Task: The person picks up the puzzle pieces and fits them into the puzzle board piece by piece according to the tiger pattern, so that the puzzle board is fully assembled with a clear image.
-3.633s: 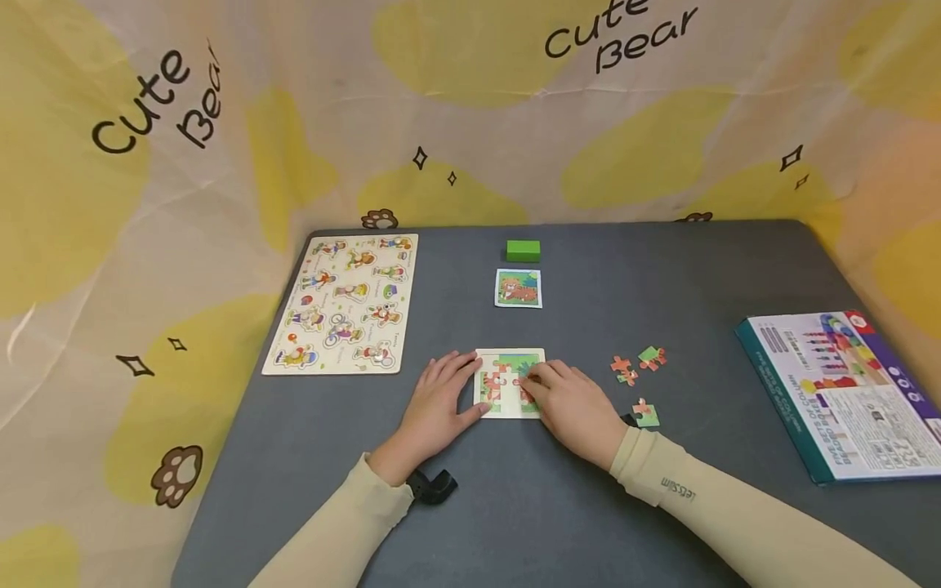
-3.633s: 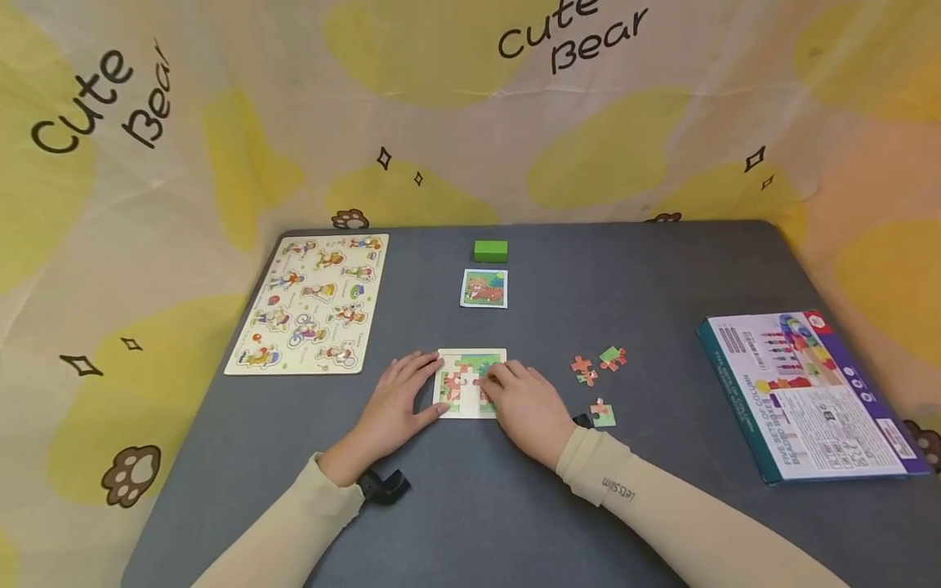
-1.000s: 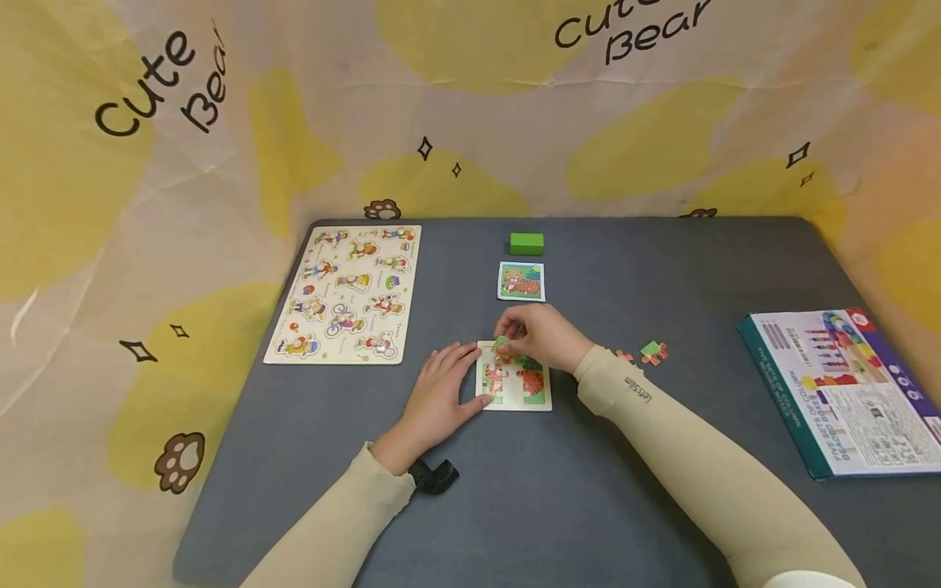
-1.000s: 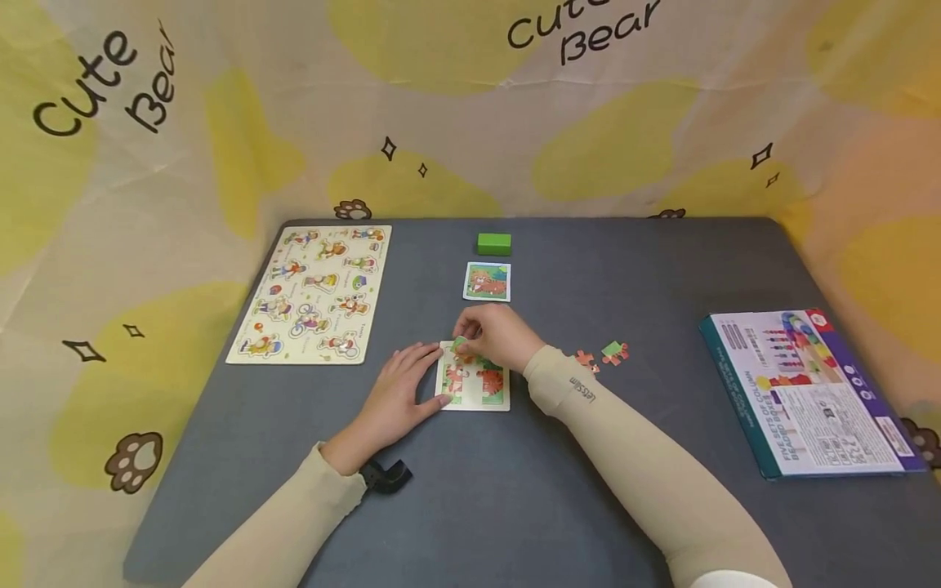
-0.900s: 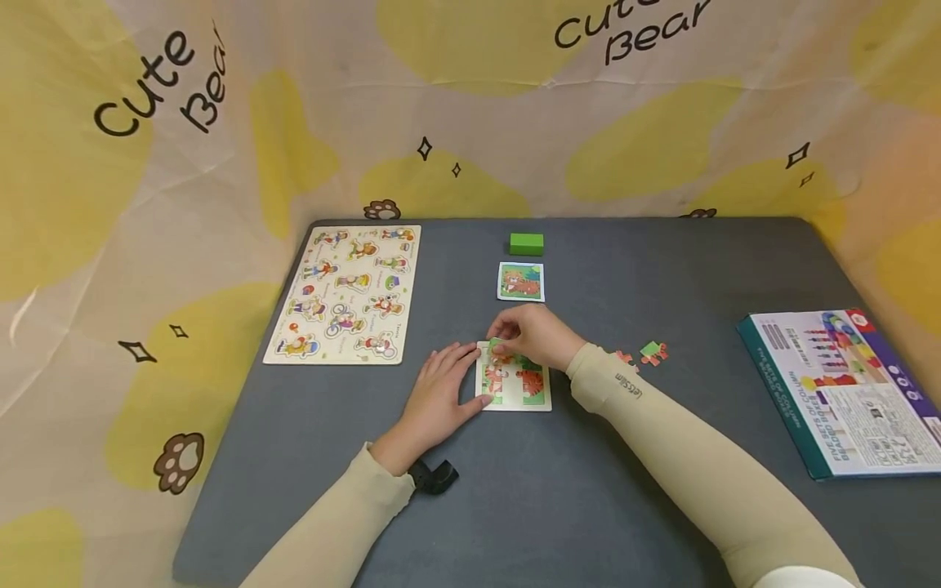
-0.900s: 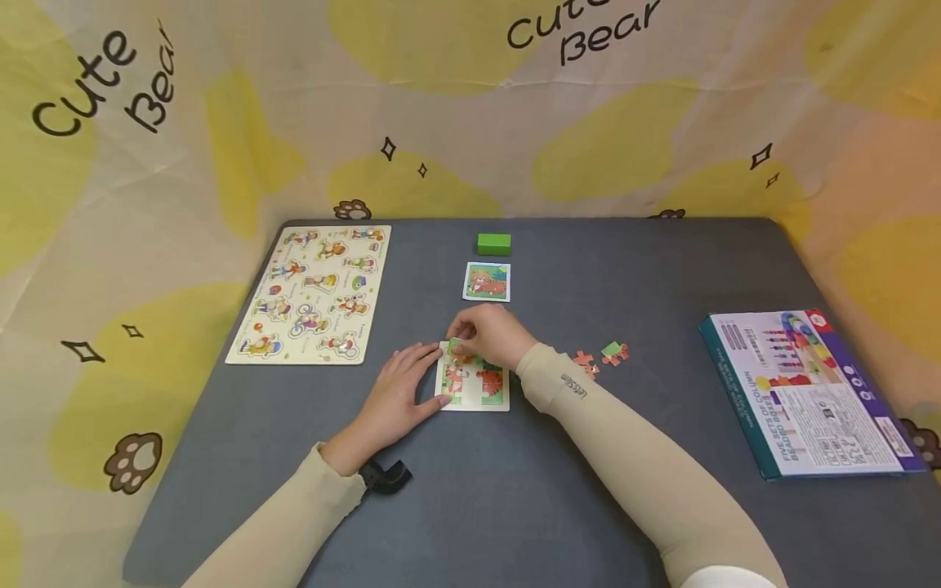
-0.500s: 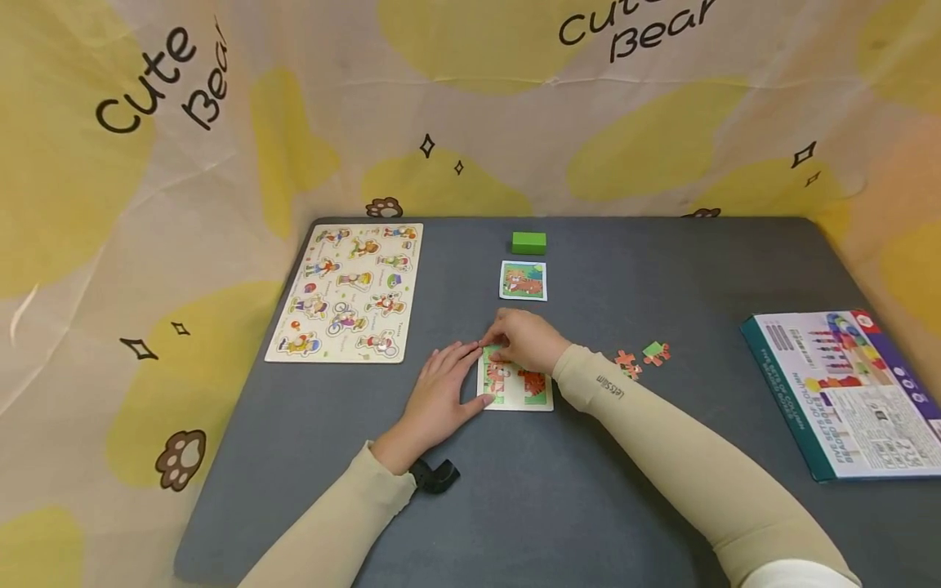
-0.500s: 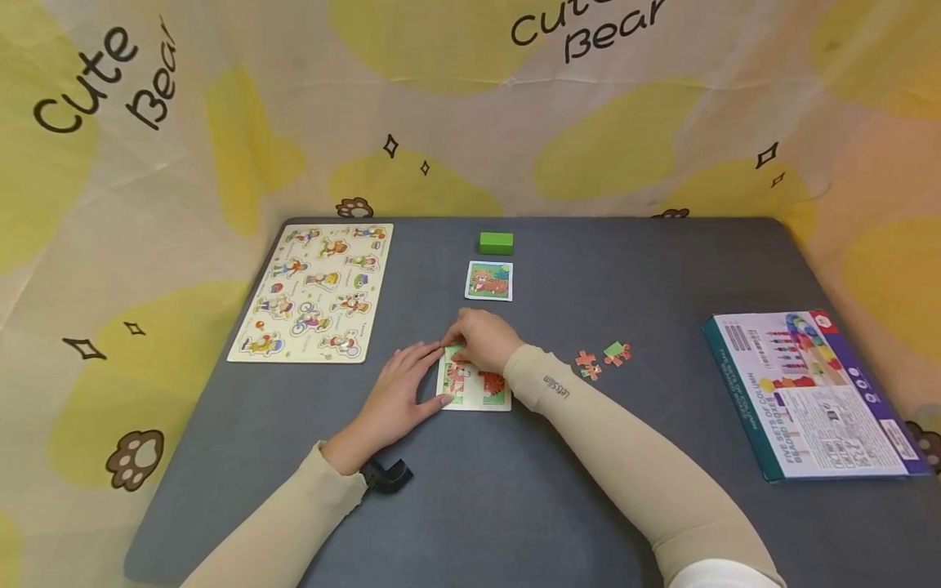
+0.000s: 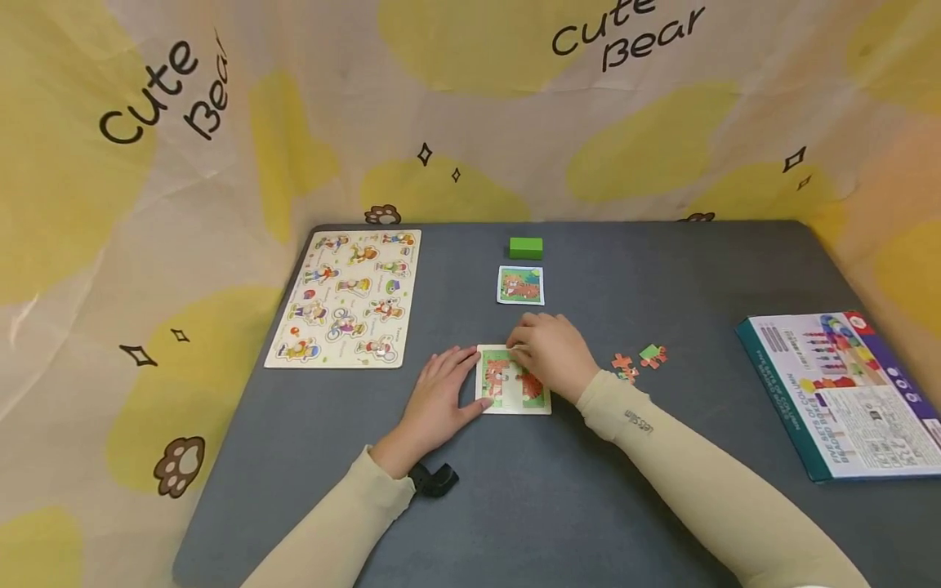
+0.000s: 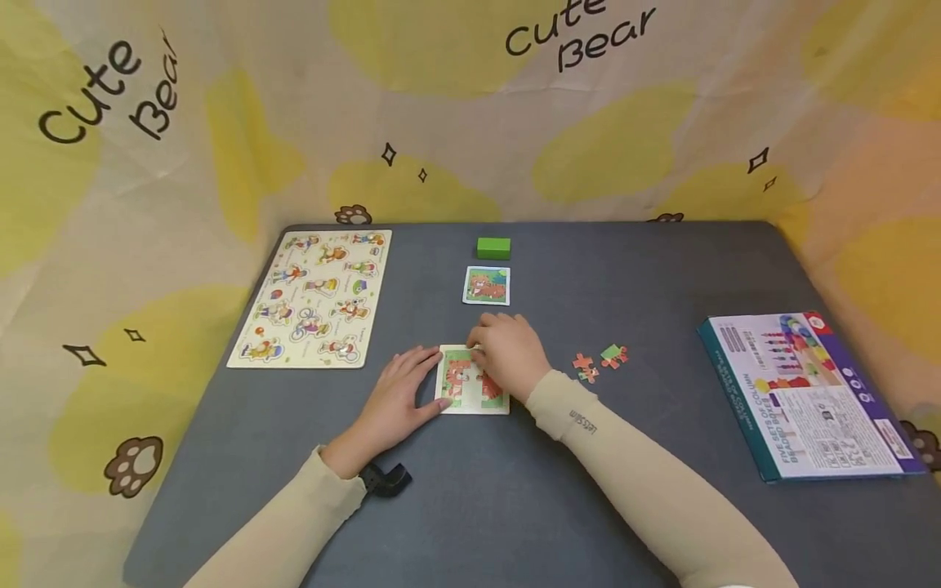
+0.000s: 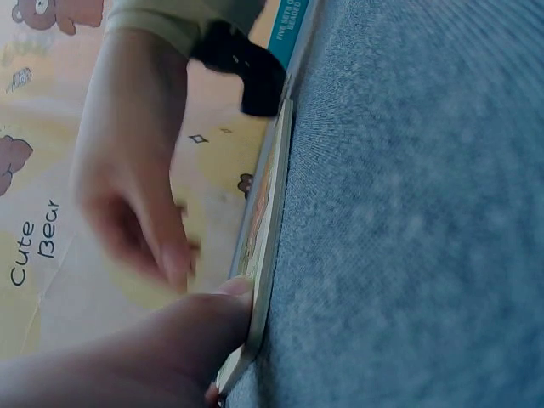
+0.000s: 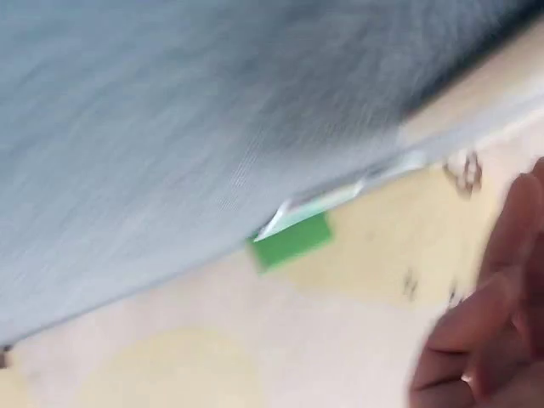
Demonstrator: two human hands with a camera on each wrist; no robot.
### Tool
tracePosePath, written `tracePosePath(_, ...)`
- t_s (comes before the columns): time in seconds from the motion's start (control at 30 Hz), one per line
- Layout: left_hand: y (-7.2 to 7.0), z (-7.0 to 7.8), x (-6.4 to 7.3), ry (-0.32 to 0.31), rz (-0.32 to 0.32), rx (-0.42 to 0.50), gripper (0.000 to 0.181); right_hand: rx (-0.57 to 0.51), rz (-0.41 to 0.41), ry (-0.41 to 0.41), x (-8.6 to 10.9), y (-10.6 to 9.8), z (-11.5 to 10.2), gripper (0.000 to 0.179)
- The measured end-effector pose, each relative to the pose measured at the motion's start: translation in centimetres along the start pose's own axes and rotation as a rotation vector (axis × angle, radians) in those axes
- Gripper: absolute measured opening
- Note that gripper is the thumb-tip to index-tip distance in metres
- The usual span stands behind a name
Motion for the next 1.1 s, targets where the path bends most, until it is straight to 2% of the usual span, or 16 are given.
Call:
tracePosePath(0.1,-0.1,-0.1,0.1,-0.002,-0.006,0.002,0.076,0.053,-0.012,0.098,1.1,-2.6,3.0,0.014)
tracePosePath(0.2,0.1,0.0,0.2,-0.01,-0.004,0.011,0.077,0.171,-0.085,0.236,2.8,-4.4,6.5,0.026)
tracePosePath(0.27,0.2,-0.1,0.3,-0.013,0.002,0.009,0.077,0.22,-0.153,0.29,3.7,-5.0,8.2,0.033)
tracePosePath(0.33,0.3,-0.2,0.4,-0.014,0.003,0.006,0.077,0.196,-0.217,0.312,4.4,-5.1,9.4,0.036)
tracePosePath(0.43,0.4,-0.1,0.3,-0.004,0.007,0.007,0.078,0.072,-0.285,0.298,5.1,-4.8,10.3,0.032)
tracePosePath(0.5,0.4,0.0,0.1,0.004,0.01,0.015,0.077,0.004,-0.3,0.303,5.4,-4.6,10.6,0.03)
tracePosePath(0.7,0.2,0.1,-0.1,0.007,0.006,0.017,0.077,-0.061,-0.287,0.378,6.0,-4.4,10.2,0.027)
tracePosePath(0.77,0.2,0.1,-0.2,0.005,0.006,0.012,0.077,-0.129,-0.311,0.385,6.1,-4.3,10.0,0.029)
tracePosePath(0.83,0.1,0.1,-0.2,0.004,0.007,0.009,0.076,-0.199,-0.329,0.369,6.0,-4.1,9.7,0.029)
tracePosePath(0.93,0.1,0.1,-0.1,-0.004,-0.008,0.0,0.077,-0.287,-0.331,0.329,5.6,-4.0,9.2,0.018)
tracePosePath(1.0,0.1,0.1,-0.1,-0.006,-0.022,-0.004,0.077,-0.371,-0.326,0.309,5.1,-4.0,8.4,0.011)
tracePosePath(1.1,0.1,0.0,0.0,-0.006,-0.018,-0.003,0.077,-0.526,-0.33,0.291,3.9,-4.0,6.5,0.014)
Point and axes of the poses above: each hand's wrist, its own x-axis away from the middle knuckle, its own y-axis out of the palm, z = x × y, the point moved 1 cm from there along -x, towards the middle knuckle, and after that the axes turned 13 degrees about y, right-handed, at the moved point
